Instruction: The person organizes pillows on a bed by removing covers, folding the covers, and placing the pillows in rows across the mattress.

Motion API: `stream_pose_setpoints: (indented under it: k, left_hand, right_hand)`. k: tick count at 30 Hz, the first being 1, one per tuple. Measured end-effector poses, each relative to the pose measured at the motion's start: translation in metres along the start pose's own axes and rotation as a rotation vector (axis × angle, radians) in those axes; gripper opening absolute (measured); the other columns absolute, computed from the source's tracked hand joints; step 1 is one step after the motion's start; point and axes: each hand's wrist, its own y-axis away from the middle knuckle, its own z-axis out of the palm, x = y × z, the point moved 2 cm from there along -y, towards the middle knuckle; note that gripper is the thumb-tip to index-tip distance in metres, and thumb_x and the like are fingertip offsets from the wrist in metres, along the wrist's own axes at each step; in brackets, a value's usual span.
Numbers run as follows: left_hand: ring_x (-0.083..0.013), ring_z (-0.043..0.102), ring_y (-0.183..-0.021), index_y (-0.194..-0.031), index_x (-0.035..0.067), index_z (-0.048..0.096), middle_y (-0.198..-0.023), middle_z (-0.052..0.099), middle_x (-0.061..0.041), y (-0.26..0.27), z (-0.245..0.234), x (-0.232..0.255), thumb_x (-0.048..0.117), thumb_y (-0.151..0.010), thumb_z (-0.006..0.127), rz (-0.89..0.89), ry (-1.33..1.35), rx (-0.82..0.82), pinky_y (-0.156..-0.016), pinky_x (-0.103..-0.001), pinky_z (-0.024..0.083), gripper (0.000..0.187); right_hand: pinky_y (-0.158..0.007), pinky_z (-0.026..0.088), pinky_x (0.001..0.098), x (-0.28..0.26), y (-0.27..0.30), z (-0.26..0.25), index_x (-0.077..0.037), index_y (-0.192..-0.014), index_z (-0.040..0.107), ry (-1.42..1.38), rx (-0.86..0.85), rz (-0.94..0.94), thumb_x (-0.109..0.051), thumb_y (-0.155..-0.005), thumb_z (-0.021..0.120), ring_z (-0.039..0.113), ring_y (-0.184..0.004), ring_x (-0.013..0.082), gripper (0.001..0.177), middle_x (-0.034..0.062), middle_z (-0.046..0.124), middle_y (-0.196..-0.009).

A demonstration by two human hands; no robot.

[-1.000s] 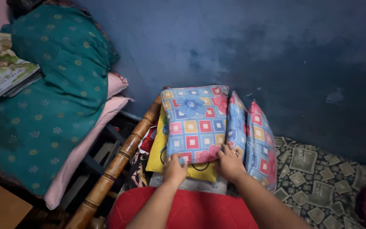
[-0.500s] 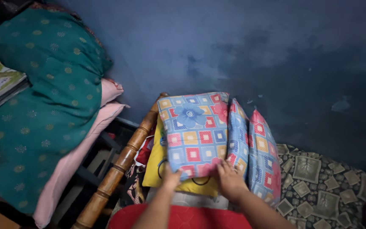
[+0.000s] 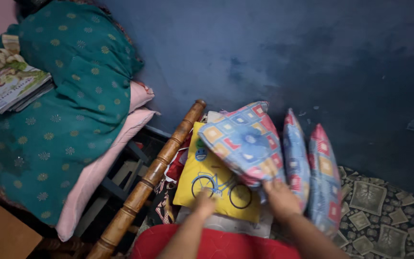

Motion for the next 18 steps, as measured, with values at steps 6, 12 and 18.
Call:
stream_pose_setpoints:
  k: [6, 12, 18]
  left_hand:
    - [-0.0377, 0.047, -0.138, -0.142, 0.008, 0.049, -0.148, 0.049, -0.024, -0.002, -0.054, -0.078, 0.031, -0.082, 0.081, -0.257, 0.068, 0.298, -0.114, -0.043, 0.04, 0.071]
    - [-0.0352, 0.066, -0.132, -0.152, 0.002, 0.035, -0.143, 0.065, -0.023, -0.031, -0.024, -0.088, 0.027, -0.062, 0.083, 0.03, 0.695, 0.212, -0.109, -0.04, 0.052, 0.105]
    - [-0.0332, 0.052, -0.14, -0.156, -0.004, 0.023, -0.151, 0.05, -0.024, -0.039, -0.015, -0.063, 0.04, -0.064, 0.095, -0.178, 0.475, 0.309, -0.117, -0.037, 0.042, 0.125]
  right_hand:
    - [-0.102, 0.053, 0.0503, 0.104, 0.025, 0.0, -0.031, -0.149, 0.046, 0.066, -0.151, 0.5, -0.033, -0.105, 0.032, 0.059, -0.127, 0.0401, 0.046, 0.0152, 0.056, -0.144]
    - [-0.109, 0.053, 0.0471, 0.152, 0.069, 0.014, -0.024, -0.14, 0.059, 0.053, -0.446, 0.653, -0.056, -0.099, 0.048, 0.066, -0.129, 0.0356, 0.053, 0.014, 0.07, -0.135]
    - [-0.107, 0.054, 0.0484, 0.141, 0.073, 0.04, -0.029, -0.139, 0.058, 0.02, -0.48, 0.521, -0.038, -0.093, 0.053, 0.069, -0.124, 0.0343, 0.047, 0.0124, 0.07, -0.133]
